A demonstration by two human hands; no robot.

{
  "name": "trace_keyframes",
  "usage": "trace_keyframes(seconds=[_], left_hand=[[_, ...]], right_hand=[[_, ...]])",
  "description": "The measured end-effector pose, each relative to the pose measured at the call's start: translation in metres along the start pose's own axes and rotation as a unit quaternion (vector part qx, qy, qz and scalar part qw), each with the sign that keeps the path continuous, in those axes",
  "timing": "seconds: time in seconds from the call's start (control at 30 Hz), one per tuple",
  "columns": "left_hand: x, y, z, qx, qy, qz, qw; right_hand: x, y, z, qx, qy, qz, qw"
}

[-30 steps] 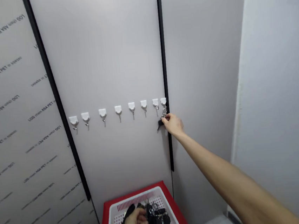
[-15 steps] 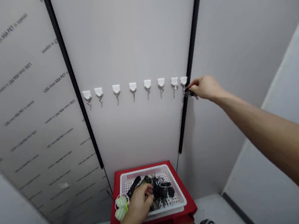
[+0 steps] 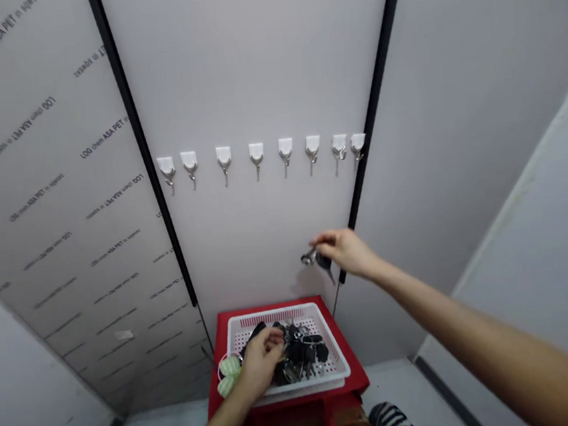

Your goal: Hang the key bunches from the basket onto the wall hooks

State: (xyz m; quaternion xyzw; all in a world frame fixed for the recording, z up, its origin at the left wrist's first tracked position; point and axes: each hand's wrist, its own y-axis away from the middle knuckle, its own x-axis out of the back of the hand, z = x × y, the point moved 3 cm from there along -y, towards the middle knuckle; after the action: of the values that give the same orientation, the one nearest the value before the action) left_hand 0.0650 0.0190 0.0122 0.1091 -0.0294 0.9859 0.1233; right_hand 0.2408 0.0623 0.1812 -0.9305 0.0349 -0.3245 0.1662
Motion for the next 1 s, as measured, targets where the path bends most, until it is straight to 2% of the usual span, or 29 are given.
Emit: trace_keyframes(seconds=[0.07, 0.13, 0.2, 0.27, 0.37, 0.47, 0.57, 0.63, 0.77, 1.0], left_hand=[[0.008, -0.001, 0.004, 0.015, 0.055, 0.028, 0.998], [0.017, -0.003, 0.008, 0.027, 0.093, 0.048, 0.994], [0.027, -0.006, 0.013, 0.041, 0.114, 0.063, 0.991], [0.036, -0.012, 0.021, 0.052, 0.126, 0.073, 0.988], [0.046, -0.026, 0.049, 0.049, 0.158, 0.057, 0.984], [0.05, -0.041, 0.094, 0.026, 0.202, -0.019, 0.979], [0.049, -0.048, 0.136, -0.01, 0.217, -0.109, 0.97], [0.048, -0.049, 0.151, -0.024, 0.218, -0.14, 0.966], [0.049, -0.047, 0.155, -0.033, 0.224, -0.159, 0.961], [0.054, -0.04, 0.134, -0.017, 0.227, -0.157, 0.961]], right_hand=[[-0.04, 0.021, 0.026, -0.026, -0.042, -0.071, 0.996], [-0.071, 0.04, 0.047, -0.045, -0.065, -0.108, 0.991], [-0.091, 0.05, 0.057, -0.063, -0.087, -0.126, 0.986], [-0.101, 0.05, 0.056, -0.082, -0.123, -0.139, 0.979], [-0.101, 0.033, 0.033, -0.097, -0.188, -0.146, 0.966], [-0.09, 0.01, -0.002, -0.083, -0.279, -0.16, 0.943], [-0.079, -0.002, -0.033, -0.066, -0.409, -0.231, 0.88], [-0.076, -0.003, -0.046, -0.068, -0.457, -0.267, 0.846], [-0.077, 0.001, -0.051, -0.079, -0.488, -0.275, 0.825], [-0.095, 0.007, -0.043, -0.097, -0.489, -0.283, 0.82]])
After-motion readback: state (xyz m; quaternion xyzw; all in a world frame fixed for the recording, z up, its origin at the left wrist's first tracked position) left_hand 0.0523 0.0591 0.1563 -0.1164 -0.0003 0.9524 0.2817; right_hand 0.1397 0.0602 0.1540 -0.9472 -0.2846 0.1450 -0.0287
